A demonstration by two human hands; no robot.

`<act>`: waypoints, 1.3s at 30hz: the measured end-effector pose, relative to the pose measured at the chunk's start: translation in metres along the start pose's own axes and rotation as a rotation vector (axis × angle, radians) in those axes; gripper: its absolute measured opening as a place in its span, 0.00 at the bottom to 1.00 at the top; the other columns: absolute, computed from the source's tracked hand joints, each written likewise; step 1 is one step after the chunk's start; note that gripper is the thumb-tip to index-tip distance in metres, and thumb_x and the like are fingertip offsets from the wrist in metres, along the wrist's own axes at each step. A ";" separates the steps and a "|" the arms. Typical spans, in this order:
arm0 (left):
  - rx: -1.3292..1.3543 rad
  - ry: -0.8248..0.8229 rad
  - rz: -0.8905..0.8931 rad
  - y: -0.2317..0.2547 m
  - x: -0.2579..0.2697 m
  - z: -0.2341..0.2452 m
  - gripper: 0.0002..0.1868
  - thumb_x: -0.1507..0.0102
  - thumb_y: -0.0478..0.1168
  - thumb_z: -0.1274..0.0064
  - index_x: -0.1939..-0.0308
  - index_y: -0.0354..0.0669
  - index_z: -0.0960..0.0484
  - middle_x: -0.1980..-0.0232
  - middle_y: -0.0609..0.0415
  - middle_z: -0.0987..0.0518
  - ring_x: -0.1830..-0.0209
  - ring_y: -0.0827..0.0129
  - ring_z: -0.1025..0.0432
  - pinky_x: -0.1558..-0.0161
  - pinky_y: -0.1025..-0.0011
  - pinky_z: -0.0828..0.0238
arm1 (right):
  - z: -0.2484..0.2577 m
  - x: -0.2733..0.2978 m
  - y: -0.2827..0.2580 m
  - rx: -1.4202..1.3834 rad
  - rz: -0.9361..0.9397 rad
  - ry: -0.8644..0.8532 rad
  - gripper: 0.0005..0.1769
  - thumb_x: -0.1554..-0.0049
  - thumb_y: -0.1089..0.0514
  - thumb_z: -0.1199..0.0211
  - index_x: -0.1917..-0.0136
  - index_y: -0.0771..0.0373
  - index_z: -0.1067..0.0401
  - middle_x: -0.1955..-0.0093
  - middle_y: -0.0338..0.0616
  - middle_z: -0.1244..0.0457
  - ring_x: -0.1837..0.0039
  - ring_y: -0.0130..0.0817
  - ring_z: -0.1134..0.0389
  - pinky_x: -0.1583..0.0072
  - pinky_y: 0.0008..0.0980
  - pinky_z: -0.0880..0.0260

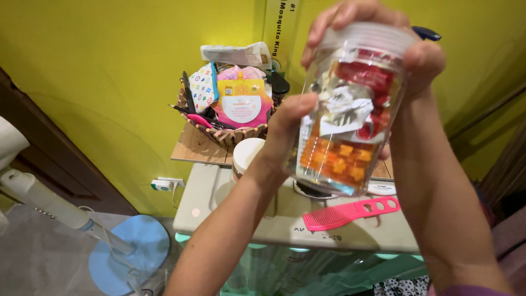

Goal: The person organizes personal care items on a vanity and a nearby bench. They place a red tin, sunglasses, a hairbrush, a comb, and a small jar onto the vanity, then move a black bag and a hairbrush onto the bench. The person also opens a clear jar, removes a sachet, and reseals it.

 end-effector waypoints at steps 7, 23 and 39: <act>-1.433 0.565 -0.141 0.051 -0.029 0.022 0.47 0.51 0.56 0.31 0.41 0.24 0.30 0.52 0.43 0.17 0.54 0.60 0.20 0.48 0.64 0.20 | 0.004 -0.021 -0.007 0.882 -0.659 0.358 0.32 0.36 0.40 0.42 0.36 0.73 0.28 0.43 0.61 0.35 0.45 0.52 0.31 0.47 0.42 0.33; -1.692 0.714 -0.217 0.075 -0.052 0.035 0.48 0.52 0.54 0.30 0.40 0.37 0.41 0.51 0.42 0.16 0.55 0.61 0.17 0.50 0.67 0.18 | 0.030 -0.052 -0.003 1.310 -0.488 0.231 0.26 0.33 0.41 0.46 0.38 0.64 0.27 0.49 0.45 0.31 0.47 0.32 0.30 0.47 0.32 0.30; -1.873 0.332 0.088 0.127 0.010 0.085 0.63 0.56 0.67 0.27 0.30 0.29 0.34 0.31 0.36 0.28 0.29 0.50 0.34 0.30 0.58 0.38 | 0.133 -0.035 0.074 1.636 -0.779 0.353 0.45 0.54 0.41 0.22 0.28 0.54 0.35 0.35 0.64 0.42 0.29 0.60 0.46 0.32 0.55 0.41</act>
Point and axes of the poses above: each hand's wrist, its own x-axis away from the middle knuckle, its own z-axis out of the back of the hand, y = z × x, the point moved 2 cm from there along -x, towards the middle knuckle
